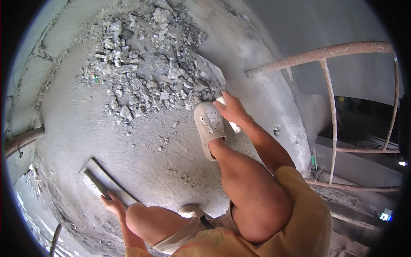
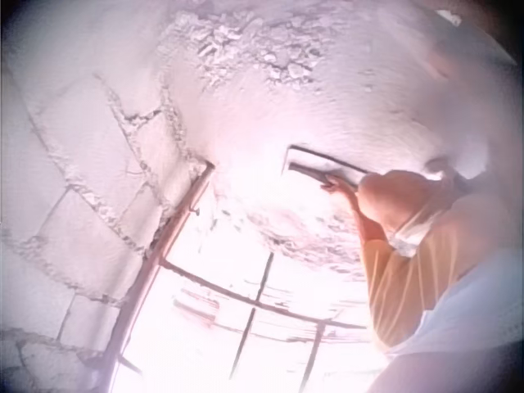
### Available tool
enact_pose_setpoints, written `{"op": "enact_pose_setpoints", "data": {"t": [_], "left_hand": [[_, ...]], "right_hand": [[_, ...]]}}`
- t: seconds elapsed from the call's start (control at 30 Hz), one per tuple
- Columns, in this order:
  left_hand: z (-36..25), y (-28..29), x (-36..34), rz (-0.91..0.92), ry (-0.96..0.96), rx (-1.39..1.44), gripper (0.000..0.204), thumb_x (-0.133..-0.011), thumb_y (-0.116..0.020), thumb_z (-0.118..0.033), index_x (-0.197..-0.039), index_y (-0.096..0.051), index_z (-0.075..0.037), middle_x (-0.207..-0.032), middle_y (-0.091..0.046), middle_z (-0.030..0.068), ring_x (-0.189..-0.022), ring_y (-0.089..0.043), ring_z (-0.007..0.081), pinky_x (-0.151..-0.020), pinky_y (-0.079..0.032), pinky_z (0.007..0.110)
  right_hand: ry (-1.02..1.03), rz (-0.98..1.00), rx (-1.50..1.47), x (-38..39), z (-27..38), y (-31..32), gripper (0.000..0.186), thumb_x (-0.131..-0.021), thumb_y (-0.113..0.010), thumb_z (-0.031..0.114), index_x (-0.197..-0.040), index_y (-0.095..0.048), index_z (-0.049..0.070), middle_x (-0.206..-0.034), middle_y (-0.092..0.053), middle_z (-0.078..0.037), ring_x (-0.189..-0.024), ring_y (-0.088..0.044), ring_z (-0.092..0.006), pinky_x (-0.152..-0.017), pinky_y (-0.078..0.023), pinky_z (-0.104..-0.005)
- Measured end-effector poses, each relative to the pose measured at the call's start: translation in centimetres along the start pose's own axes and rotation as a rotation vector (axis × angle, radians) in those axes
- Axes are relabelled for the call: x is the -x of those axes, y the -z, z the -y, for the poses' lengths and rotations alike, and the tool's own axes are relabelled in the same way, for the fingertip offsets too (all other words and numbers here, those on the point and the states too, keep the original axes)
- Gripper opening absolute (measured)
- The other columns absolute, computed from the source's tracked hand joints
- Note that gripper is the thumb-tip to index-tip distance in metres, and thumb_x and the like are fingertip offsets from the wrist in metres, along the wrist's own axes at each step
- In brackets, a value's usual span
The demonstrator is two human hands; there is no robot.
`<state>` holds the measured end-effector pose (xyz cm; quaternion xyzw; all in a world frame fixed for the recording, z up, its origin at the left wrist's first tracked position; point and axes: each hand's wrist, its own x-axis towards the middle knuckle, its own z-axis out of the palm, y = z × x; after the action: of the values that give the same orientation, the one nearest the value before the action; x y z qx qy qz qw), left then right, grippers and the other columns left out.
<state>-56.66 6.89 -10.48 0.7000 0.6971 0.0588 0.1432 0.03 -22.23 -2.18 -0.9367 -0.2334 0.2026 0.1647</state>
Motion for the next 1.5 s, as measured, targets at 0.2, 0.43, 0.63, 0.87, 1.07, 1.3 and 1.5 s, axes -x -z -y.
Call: {"op": "enact_pose_setpoints", "data": {"t": [0.2,0.43,0.63,0.87,1.07,1.3,1.5], "left_hand": [[0.2,-0.6,-0.5,-0.027,-0.023,0.092,0.05,-0.099,-0.057,-0.036,-0.124,-0.055,0.007,-0.113,-0.063,0.0335,-0.103,-0.062,0.0494,-0.084,-0.05,0.051],[-1.6,-0.1,-0.1,0.029,0.003,0.179,0.048,-0.101,-0.053,-0.035,-0.125,-0.051,0.007,-0.107,-0.063,0.035,-0.098,-0.061,0.0517,-0.08,-0.048,0.053],[2.7,0.7,-2.1,0.131,0.055,0.099,0.05,-0.1,-0.054,-0.031,-0.129,-0.046,0.009,-0.099,-0.063,0.0338,-0.086,-0.063,0.0488,-0.074,-0.05,0.05],[-2.2,4.0,-7.7,0.331,0.047,-0.002,0.046,-0.094,-0.058,-0.021,-0.128,-0.049,0.008,-0.094,-0.064,0.0259,-0.077,-0.064,0.0387,-0.067,-0.051,0.046],[-17.9,-0.2,-12.7,0.349,0.052,0.127,0.028,-0.092,-0.057,-0.023,-0.106,-0.052,0.001,-0.09,-0.061,0.0316,-0.085,-0.058,0.0524,-0.073,-0.042,0.056],[-27.4,-5.5,-12.7,0.032,-0.041,0.082,0.029,-0.084,-0.055,-0.021,-0.104,-0.053,-0.001,-0.084,-0.064,0.0316,-0.079,-0.061,0.0531,-0.067,-0.045,0.059],[-28.2,-5.5,-12.4,0.071,-0.012,0.069,0.027,-0.083,-0.057,-0.023,-0.101,-0.052,-0.004,-0.079,-0.064,0.0311,-0.075,-0.062,0.0531,-0.065,-0.046,0.06]], "right_hand": [[0.2,0.126,0.04,-0.6,3.0,6.1,0.058,-0.092,-0.065,0.035,-0.133,-0.05,-0.002,-0.118,-0.064,-0.029,-0.112,-0.06,-0.0454,-0.095,-0.048,-0.0474],[0.085,-0.029,0.133,-16.4,2.1,10.1,0.057,-0.092,-0.063,0.036,-0.135,-0.049,0.001,-0.123,-0.063,-0.026,-0.114,-0.059,-0.0444,-0.095,-0.048,-0.0481],[0.043,-0.123,0.237,-33.4,5.6,8.7,0.057,-0.09,-0.06,0.036,-0.134,-0.05,0.003,-0.124,-0.063,-0.026,-0.116,-0.059,-0.0441,-0.098,-0.048,-0.0482],[0.042,-0.103,0.317,-47.4,11.9,9.5,0.05,-0.089,-0.062,0.031,-0.13,-0.054,0.004,-0.124,-0.063,-0.025,-0.116,-0.06,-0.0423,-0.099,-0.049,-0.0485],[0.079,0.033,0.388,-47.3,15.0,10.1,0.049,-0.09,-0.062,0.025,-0.133,-0.053,0.004,-0.118,-0.066,-0.026,-0.112,-0.062,-0.0422,-0.096,-0.05,-0.051],[0.261,0.085,0.387,-47.0,15.5,9.0,0.053,-0.087,-0.064,0.02,-0.134,-0.051,0.003,-0.11,-0.067,-0.027,-0.106,-0.064,-0.0438,-0.092,-0.051,-0.0496],[0.294,0.145,0.322,-44.1,13.8,10.2,0.051,-0.084,-0.067,0.021,-0.129,-0.054,0.002,-0.106,-0.067,-0.028,-0.103,-0.063,-0.0452,-0.089,-0.051,-0.0503]]}}
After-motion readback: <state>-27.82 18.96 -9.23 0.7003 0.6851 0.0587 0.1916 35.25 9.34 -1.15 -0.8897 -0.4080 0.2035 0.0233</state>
